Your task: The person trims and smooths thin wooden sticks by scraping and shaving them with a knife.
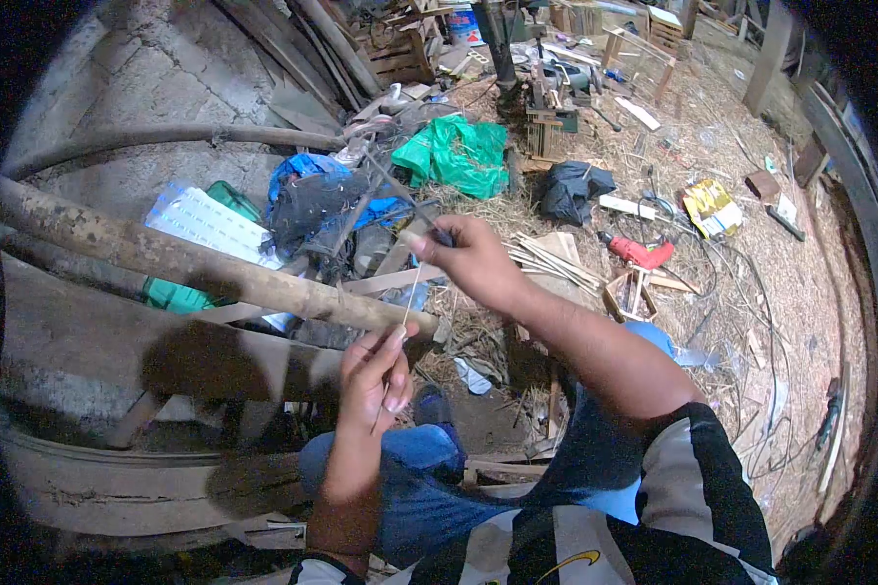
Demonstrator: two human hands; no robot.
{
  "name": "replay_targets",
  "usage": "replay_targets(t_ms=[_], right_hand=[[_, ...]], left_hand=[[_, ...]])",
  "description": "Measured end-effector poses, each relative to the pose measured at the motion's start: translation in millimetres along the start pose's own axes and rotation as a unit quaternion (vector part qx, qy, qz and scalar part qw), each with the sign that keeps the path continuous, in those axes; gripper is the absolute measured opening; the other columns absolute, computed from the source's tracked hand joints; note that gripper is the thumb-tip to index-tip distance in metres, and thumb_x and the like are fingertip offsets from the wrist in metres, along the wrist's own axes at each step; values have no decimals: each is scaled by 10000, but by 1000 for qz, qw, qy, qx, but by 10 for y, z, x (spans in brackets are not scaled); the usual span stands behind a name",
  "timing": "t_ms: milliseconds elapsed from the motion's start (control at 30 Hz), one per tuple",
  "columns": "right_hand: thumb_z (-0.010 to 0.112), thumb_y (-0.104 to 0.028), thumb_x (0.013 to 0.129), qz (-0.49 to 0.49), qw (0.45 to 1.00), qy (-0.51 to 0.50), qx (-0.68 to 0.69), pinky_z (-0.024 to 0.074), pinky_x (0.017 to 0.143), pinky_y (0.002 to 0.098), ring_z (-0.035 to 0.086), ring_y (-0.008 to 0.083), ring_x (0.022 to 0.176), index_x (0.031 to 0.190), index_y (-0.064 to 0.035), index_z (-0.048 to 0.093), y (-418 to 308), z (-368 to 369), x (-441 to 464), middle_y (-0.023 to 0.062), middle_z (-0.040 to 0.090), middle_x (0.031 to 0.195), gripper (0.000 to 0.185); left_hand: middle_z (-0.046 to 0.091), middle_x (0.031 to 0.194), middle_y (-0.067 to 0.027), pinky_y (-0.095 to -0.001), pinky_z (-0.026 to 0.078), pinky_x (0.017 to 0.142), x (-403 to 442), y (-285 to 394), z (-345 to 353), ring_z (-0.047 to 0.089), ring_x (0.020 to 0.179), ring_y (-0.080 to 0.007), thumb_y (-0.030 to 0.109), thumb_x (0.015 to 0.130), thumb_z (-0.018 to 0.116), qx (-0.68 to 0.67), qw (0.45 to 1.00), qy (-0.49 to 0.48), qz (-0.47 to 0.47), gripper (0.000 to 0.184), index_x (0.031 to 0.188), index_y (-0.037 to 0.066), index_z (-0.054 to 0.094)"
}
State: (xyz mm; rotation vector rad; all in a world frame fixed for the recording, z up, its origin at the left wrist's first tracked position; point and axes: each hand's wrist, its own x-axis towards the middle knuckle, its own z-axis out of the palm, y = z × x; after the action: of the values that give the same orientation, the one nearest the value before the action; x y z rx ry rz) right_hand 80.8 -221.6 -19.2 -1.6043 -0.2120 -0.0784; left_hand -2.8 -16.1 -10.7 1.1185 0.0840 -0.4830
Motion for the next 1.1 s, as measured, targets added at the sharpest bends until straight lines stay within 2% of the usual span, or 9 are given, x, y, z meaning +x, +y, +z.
replay_targets(t_ms=[133,200,267,300,567,867,1000,1067,1100], right_hand=[[672,-328,961,45,998,16,34,419,631,284,475,55,714,922,6,709,26,-124,74,-10,595,705,338],[637,-381,973,50,998,9,-44,436,622,315,524,100,676,965,-11,685,17,-134,73,25,606,692,373],[574,-439,990,-49,984,89,-147,459,618,381,611,233,650,1002,-39,646,-47,-63,-2,106,627,704,406],[529,-435,997,-35,980,82,-177,474,632,461,641,380,710,1003,-62,610,-117,-68,-41,172,639,758,382],[592,-319,942,-240,910,-43,-336,506,585,483,650,375,691,904,-91,621,-178,220,-377,125,644,749,233],[569,-345,964,-181,903,-10,-389,507,580,492,663,369,703,888,-99,638,-132,69,-230,132,662,775,266],[604,-291,955,-215,899,-12,-381,471,572,472,626,386,680,904,-93,645,-101,26,-190,137,626,759,208],[630,-304,931,-102,901,6,-421,474,571,468,634,372,677,902,-99,653,-148,-70,-76,123,636,767,208],[626,-322,930,-135,900,20,-413,474,568,468,637,365,676,881,-100,648,-150,-38,-111,125,635,755,228]], left_hand=[[533,558,-20,-232,333,321,11,-16,4,373,332,-64,155,992,605,120,991,49,34,232,1109,-34,670],[522,550,-16,-231,326,316,14,-24,10,368,329,-65,160,995,602,109,992,56,39,234,1103,-35,671],[510,542,-11,-230,318,311,12,-23,4,364,326,-66,165,998,600,99,992,66,47,236,1097,-36,673],[502,537,-8,-230,311,306,19,-16,-4,358,322,-67,169,999,599,80,993,64,65,239,1093,-37,674],[452,512,11,-233,311,294,22,49,-96,340,310,-68,179,1010,580,35,990,82,106,245,1085,-35,671],[412,503,39,-225,310,326,-34,89,-103,336,352,-47,182,1018,574,13,995,52,87,252,1071,-39,681],[442,514,33,-220,290,324,-31,52,-87,340,350,-43,160,998,603,93,983,98,121,231,1076,-39,694],[457,519,24,-222,281,314,-15,35,-74,330,338,-48,143,986,617,129,973,113,155,220,1073,-44,694],[462,520,24,-220,279,317,-11,35,-58,335,344,-44,137,983,621,149,968,137,150,216,1069,-45,700]])
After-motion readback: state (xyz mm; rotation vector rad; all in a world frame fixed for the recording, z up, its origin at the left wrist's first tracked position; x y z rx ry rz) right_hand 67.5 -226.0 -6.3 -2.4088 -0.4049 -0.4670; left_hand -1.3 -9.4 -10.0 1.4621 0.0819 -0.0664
